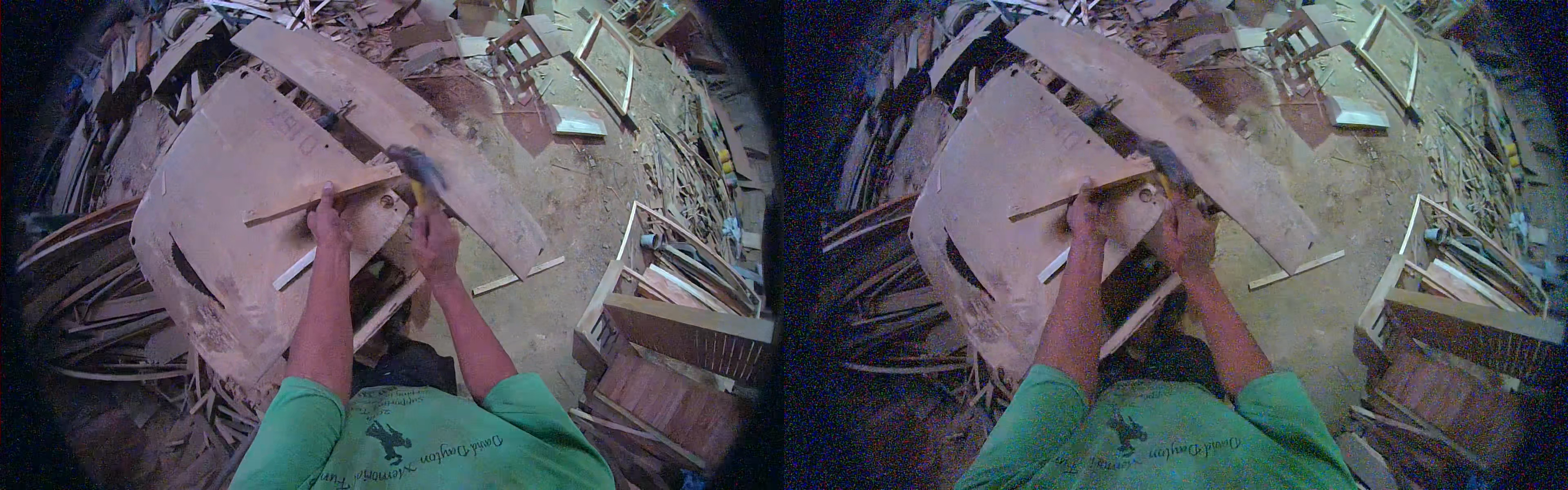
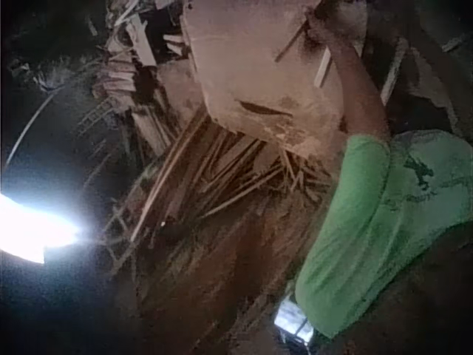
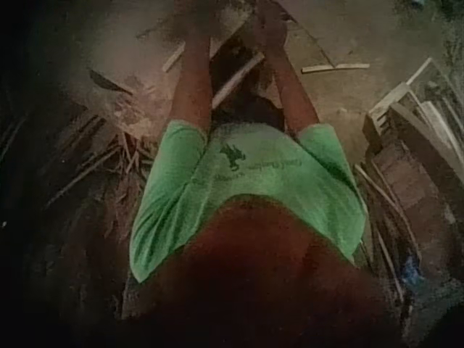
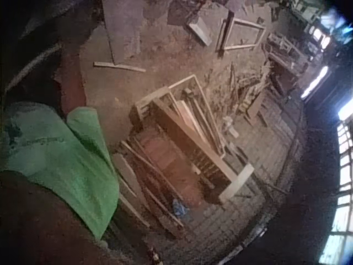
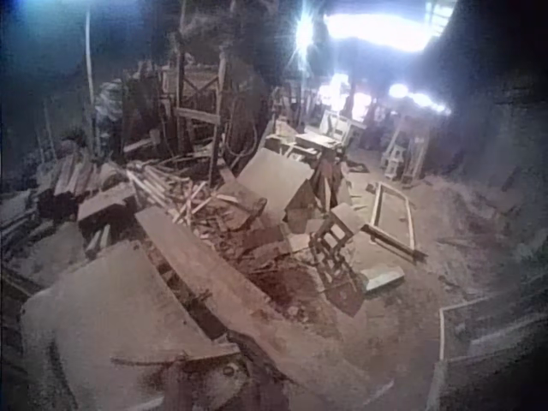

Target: Hammering and aligning wood strips onto a larger board in a workshop.

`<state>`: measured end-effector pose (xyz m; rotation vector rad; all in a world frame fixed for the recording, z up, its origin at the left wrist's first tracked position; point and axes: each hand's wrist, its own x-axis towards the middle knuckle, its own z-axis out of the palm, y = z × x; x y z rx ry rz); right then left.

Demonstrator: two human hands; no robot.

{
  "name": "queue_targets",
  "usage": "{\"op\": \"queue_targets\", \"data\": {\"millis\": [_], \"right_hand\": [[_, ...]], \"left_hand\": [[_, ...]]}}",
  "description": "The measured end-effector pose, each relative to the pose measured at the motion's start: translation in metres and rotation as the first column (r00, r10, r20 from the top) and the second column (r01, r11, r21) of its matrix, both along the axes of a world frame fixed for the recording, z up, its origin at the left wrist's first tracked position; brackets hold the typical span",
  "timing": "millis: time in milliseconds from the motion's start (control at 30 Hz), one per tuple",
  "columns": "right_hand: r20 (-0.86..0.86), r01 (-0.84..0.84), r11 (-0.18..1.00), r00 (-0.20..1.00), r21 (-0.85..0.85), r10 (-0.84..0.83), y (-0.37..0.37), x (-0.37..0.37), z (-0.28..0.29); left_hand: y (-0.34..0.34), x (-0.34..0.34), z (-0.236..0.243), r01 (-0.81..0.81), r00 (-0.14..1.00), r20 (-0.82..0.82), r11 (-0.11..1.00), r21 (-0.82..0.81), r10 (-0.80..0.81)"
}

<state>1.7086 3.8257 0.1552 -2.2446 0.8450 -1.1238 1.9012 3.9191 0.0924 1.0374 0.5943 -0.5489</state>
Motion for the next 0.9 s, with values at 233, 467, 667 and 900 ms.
{"op": "queue_targets", "data": {"millis": [233,467,667,900], "right_hand": [[-0.191,0.07,0.889,0.981,0.453,0.019,-0.001,0.0,0.009],[-0.464,0.04,0.952,0.879,0.302,0.11,-0.007,0.011,-0.001],[-0.179,-0.003,0.975,0.983,0.223,0.044,-0.004,0.015,0.0],[-0.33,-0.06,0.947,0.929,0.316,0.169,0.015,-0.015,0.003]], "left_hand": [[0.002,-0.001,-0.015,0.103,0.897,0.384,0.948,0.3,-0.219],[0.001,0.009,-0.005,0.113,0.992,0.072,0.989,-0.094,-0.106],[-0.003,0.0,-0.007,-0.014,0.991,0.134,0.996,0.084,0.002],[0.001,0.033,-0.001,-0.022,0.999,-0.051,0.998,-0.052,0.02]]}}
